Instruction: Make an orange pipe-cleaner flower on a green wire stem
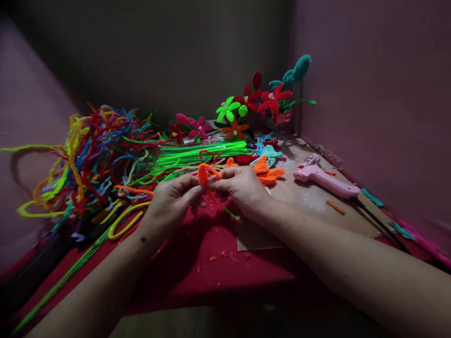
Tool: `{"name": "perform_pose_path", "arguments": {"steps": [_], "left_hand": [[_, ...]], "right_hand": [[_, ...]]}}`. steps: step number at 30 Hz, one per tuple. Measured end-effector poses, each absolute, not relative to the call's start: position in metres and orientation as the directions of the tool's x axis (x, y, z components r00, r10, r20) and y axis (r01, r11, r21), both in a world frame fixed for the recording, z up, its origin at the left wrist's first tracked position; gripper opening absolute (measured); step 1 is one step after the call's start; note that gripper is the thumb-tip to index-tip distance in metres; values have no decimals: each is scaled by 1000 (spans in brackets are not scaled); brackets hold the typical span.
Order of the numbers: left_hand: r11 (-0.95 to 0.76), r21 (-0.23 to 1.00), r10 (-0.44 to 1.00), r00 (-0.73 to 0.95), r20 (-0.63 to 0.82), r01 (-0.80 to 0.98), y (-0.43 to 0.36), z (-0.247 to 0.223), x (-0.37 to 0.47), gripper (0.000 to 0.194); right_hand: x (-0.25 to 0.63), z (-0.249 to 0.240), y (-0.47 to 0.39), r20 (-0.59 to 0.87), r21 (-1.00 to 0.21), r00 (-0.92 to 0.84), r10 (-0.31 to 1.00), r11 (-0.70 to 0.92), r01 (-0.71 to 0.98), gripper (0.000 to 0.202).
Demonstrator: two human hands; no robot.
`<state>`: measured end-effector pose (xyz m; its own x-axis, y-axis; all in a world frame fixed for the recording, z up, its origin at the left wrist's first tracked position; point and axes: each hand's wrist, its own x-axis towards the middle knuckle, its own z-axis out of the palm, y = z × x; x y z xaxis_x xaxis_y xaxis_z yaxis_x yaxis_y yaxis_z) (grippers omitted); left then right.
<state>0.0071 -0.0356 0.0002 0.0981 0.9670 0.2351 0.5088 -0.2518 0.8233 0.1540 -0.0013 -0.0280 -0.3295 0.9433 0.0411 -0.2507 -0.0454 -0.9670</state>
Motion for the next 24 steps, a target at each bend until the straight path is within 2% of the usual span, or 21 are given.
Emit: {"name": "perform_pose_path", "arguments": {"steps": [3, 7, 11, 14, 19, 21, 24], "left_hand": [[-253, 845, 967, 114, 227, 472, -33, -1, 6, 8], [-166, 917, 985, 113, 134, 361, -34, 3, 8, 8], [-160, 925, 983, 144, 117, 344, -36, 4, 10, 10], [-240, 889, 968, 164, 190, 390, -36, 1, 9, 12], [-428, 740, 900, 169, 402, 518, -34, -2, 7, 9], [-406, 753, 912, 169, 375, 517, -34, -2, 7, 10], [-298, 820, 954, 145, 261, 488, -36, 0, 9, 11]], "right_hand": [[154, -23, -5, 79, -963, -326, 942, -13, -270, 18], [153, -18, -8, 108, -940, -316, 943, -7, -342, 18], [154, -20, -6, 115, -962, -309, 944, 29, -271, 16], [154, -21, -4, 141, -967, -300, 943, 66, -247, 17], [154, -21, -2, 157, -971, -294, 943, 92, -220, 13], [155, -22, -2, 158, -974, -297, 942, 99, -203, 11], [156, -23, -2, 110, -980, -333, 937, 47, -194, 12]]}}
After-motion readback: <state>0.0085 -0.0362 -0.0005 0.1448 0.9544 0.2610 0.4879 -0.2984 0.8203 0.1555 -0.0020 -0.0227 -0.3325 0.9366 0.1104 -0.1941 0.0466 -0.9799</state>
